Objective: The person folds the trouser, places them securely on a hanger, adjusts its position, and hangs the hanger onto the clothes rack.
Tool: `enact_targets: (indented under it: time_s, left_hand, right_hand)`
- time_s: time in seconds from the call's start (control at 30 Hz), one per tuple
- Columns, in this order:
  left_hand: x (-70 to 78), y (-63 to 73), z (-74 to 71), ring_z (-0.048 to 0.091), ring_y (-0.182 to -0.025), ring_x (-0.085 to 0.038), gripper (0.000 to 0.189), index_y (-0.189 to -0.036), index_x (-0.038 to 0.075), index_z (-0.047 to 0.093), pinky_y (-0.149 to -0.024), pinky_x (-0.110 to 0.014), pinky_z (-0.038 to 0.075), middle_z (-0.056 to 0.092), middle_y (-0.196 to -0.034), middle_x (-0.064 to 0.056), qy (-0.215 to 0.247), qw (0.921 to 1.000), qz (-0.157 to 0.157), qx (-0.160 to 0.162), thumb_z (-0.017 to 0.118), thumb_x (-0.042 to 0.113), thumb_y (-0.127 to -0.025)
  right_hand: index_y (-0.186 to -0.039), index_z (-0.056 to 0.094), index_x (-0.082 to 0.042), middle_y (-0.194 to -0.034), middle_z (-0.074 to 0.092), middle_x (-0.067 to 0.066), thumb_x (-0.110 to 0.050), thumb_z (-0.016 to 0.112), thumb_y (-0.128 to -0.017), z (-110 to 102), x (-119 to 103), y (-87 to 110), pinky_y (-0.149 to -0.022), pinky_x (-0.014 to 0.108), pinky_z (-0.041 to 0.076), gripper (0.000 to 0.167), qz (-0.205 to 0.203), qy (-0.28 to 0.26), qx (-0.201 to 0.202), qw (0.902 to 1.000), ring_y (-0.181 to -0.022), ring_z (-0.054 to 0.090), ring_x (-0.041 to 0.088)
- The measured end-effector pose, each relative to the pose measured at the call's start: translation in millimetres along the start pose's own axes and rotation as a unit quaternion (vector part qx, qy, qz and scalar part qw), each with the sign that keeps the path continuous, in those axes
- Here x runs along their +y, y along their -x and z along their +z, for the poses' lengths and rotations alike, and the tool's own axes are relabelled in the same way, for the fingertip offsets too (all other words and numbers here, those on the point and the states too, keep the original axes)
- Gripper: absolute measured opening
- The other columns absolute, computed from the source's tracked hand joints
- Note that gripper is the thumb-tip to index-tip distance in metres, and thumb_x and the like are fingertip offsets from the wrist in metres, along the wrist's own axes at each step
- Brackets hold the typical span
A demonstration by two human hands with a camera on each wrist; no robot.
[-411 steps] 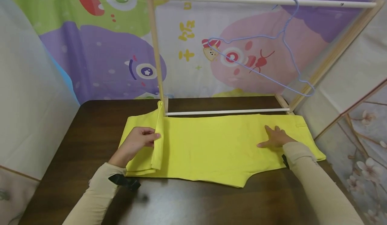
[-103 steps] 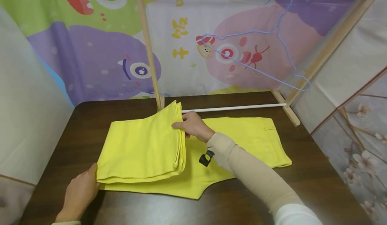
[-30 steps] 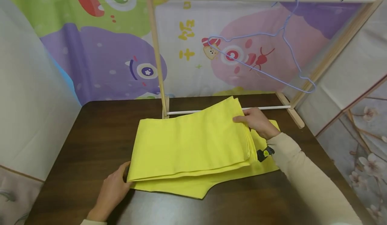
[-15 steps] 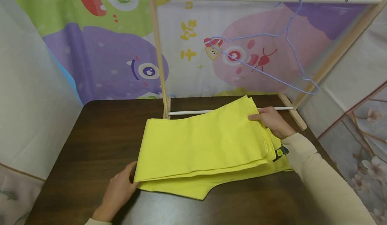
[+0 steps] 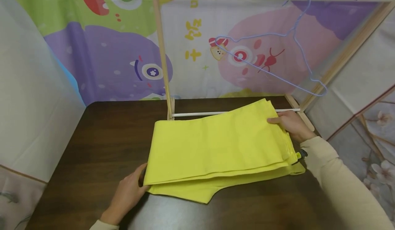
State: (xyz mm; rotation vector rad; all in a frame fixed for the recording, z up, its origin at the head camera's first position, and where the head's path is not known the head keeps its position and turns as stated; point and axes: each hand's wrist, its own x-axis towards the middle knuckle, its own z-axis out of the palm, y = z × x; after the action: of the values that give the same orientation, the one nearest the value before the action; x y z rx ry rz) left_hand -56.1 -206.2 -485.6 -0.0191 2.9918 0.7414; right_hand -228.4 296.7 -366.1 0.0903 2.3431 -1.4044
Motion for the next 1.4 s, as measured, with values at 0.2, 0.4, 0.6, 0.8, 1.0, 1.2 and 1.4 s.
enact_targets:
  time_s: [0.2,0.4,0.6,0.8,1.0,1.2,1.4]
  left_hand:
    - [5.0,-1.5,4.2,0.051,-0.066,-0.011,0.071,-0.14,0.005,0.047,-0.062,-0.03,0.042,0.062,-0.08,0.001,0.011,0.9998,0.014,0.001,0.077,0.017,-0.078]
    - [7.5,-0.6,7.2,0.051,-0.066,-0.009,0.073,-0.142,0.007,0.046,-0.062,-0.03,0.043,0.063,-0.08,0.002,0.023,0.9994,0.025,-0.002,0.077,0.015,-0.077]
    - [9.9,-1.2,11.0,0.051,-0.066,-0.006,0.075,-0.143,0.008,0.044,-0.061,-0.026,0.042,0.061,-0.077,0.005,0.029,0.9986,0.043,-0.007,0.074,0.014,-0.075]
    - [12.7,-1.9,14.0,0.051,-0.065,-0.003,0.073,-0.142,0.01,0.047,-0.06,-0.024,0.042,0.061,-0.077,0.008,0.03,0.998,0.055,-0.011,0.075,0.014,-0.074]
    - [14.6,-2.0,13.7,0.051,-0.066,-0.003,0.071,-0.141,0.01,0.048,-0.06,-0.024,0.042,0.062,-0.078,0.009,0.037,0.9976,0.055,-0.021,0.075,0.014,-0.076]
    - [16.3,-2.2,11.7,0.049,-0.064,-0.003,0.071,-0.141,0.009,0.048,-0.059,-0.023,0.041,0.061,-0.077,0.009,0.04,0.9975,0.051,-0.029,0.075,0.012,-0.076]
    - [18.1,0.7,9.0,0.046,-0.061,-0.003,0.069,-0.141,0.009,0.048,-0.058,-0.022,0.039,0.058,-0.075,0.01,0.043,0.9971,0.051,-0.038,0.076,0.014,-0.078]
  right_hand:
    - [-0.13,0.048,0.014,-0.079,0.068,-0.007,-0.027,0.059,-0.097,-11,10,-2.7,-0.071,0.034,0.058,0.054,0.012,0.015,-0.003,0.9998,-0.072,0.068,0.011]
    - [-0.135,0.042,0.014,-0.08,0.068,-0.007,-0.029,0.059,-0.097,-21,22,-0.9,-0.07,0.034,0.059,0.061,0.031,0.018,-0.007,0.9993,-0.072,0.068,0.011]
    - [-0.138,0.04,0.014,-0.088,0.07,-0.002,-0.033,0.058,-0.097,-35,31,1.3,-0.072,0.033,0.058,0.065,0.03,0.055,0.001,0.998,-0.075,0.068,0.012]
    - [-0.143,0.032,0.016,-0.134,0.05,0.034,-0.043,0.054,-0.098,-44,49,5.2,-0.088,0.044,0.053,0.077,0.042,0.141,-0.013,0.9891,-0.106,0.063,0.036]
    - [-0.146,0.016,0.018,-0.151,0.019,0.04,-0.049,0.053,-0.097,-46,74,-1.2,-0.109,0.064,0.03,0.091,0.071,0.173,-0.037,0.9817,-0.136,0.025,0.057]
    - [-0.145,0.016,0.02,-0.15,0.014,0.043,-0.048,0.055,-0.096,-44,91,-9.6,-0.109,0.066,0.027,0.093,0.079,0.196,-0.042,0.9766,-0.135,0.02,0.06]
    - [-0.145,0.017,0.019,-0.15,0.016,0.042,-0.049,0.054,-0.096,-46,94,-14.2,-0.109,0.067,0.026,0.092,0.074,0.188,-0.032,0.9789,-0.136,0.02,0.06]
